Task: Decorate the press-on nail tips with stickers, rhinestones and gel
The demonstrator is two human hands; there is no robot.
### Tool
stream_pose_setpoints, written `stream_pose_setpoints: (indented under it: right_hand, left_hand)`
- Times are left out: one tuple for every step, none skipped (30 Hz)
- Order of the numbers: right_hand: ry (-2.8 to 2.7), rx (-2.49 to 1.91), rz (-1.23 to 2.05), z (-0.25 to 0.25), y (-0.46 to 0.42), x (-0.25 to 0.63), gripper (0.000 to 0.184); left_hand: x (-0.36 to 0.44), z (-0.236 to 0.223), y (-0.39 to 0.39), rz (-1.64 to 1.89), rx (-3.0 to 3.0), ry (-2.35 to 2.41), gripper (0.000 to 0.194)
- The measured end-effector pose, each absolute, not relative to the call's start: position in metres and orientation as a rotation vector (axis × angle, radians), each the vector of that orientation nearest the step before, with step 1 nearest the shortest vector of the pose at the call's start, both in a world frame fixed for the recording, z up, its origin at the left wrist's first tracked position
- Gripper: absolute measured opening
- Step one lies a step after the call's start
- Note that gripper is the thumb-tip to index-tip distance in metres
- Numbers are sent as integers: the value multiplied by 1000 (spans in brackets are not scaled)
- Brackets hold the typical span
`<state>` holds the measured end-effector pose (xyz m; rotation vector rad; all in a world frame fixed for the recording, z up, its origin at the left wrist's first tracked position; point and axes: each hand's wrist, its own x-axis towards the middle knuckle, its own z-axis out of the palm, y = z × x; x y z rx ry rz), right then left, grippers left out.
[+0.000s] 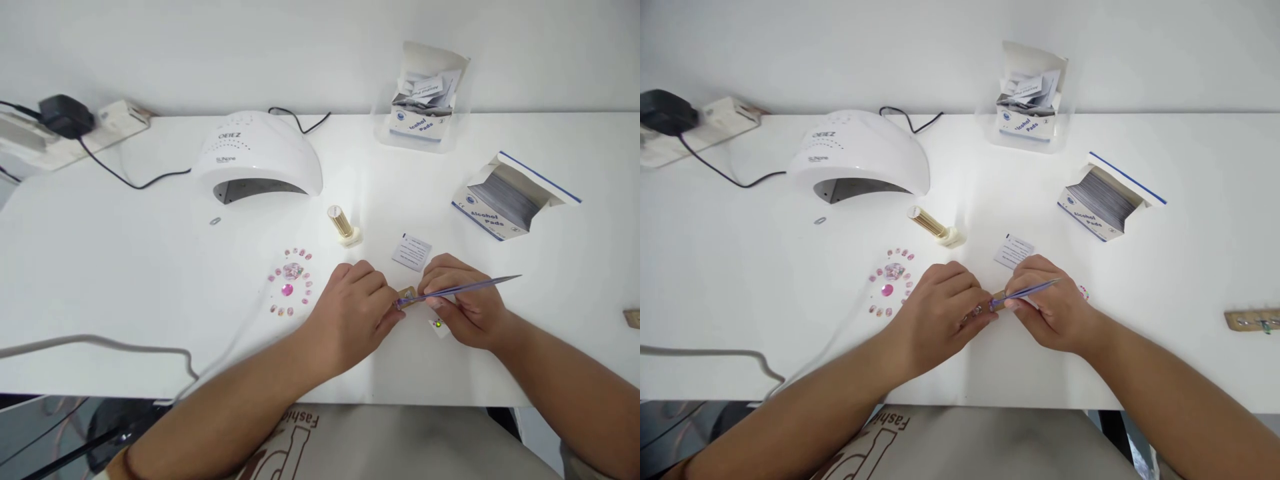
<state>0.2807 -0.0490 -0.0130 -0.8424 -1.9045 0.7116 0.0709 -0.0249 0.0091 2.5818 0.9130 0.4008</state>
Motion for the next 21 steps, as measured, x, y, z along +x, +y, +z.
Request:
stream_pose_setpoints:
  right_hand:
    - [-1898,-844,727,-13,-49,281,16]
    - [-1891,-843,746,-13,-49,282,15]
    - [-1885,-839,766,-14,-49,282,15]
    - [-1882,-829,784,-14,-49,282,14]
    - [-1880,-821,798,-14,-48,282,14]
    - [-1878,-813,807,-14,-48,282,13]
    - [-1875,-805,808,-14,-48,282,13]
    - [-1873,-802,805,-15,-48,281,12]
    - [-1870,-803,798,-14,-47,281,12]
    - [-1867,-806,792,-14,-47,281,12]
    - [-1867,-809,784,-14,-47,280,12]
    - [-1867,-812,774,-13,-47,280,12]
    - [-1866,-819,767,-13,-47,280,12]
    - [-1863,-826,759,-13,-47,279,12]
    - [-1862,-828,755,-13,-47,279,13]
    - [-1860,-827,754,-12,-47,279,13]
    - [-1858,-822,757,-12,-47,280,13]
    - [-1857,-812,763,-12,-47,280,12]
    - [-1858,-799,770,-12,-47,280,12]
    - [-1860,-784,779,-12,-47,280,12]
    - [-1862,-772,790,-12,-47,280,11]
  left_hand:
    - [71,9,-25,402,2574,908,13]
    - [71,9,-24,400,2565,904,13]
    - [71,9,-24,396,2558,902,12]
    - [71,9,-24,392,2552,900,13]
    - [71,9,-24,389,2549,897,13]
    - [71,9,-24,389,2548,893,13]
    - [71,9,-24,394,2549,889,13]
    - [71,9,-24,403,2552,885,13]
    - [71,9,-24,414,2556,883,13]
    - [71,9,-23,421,2559,883,13]
    - [71,8,-23,426,2562,882,13]
    - [71,8,-23,428,2564,882,13]
    - [71,8,-23,428,2566,883,13]
    - [71,8,-23,427,2567,882,13]
    - [71,8,-23,429,2567,881,14]
    - [71,8,-23,429,2566,879,14]
    - [71,8,-23,431,2564,879,15]
    - [71,8,-23,430,2558,878,15]
    - [71,7,-23,430,2551,878,15]
    - [71,7,-24,430,2541,879,16]
    - [71,7,-24,427,2531,879,16]
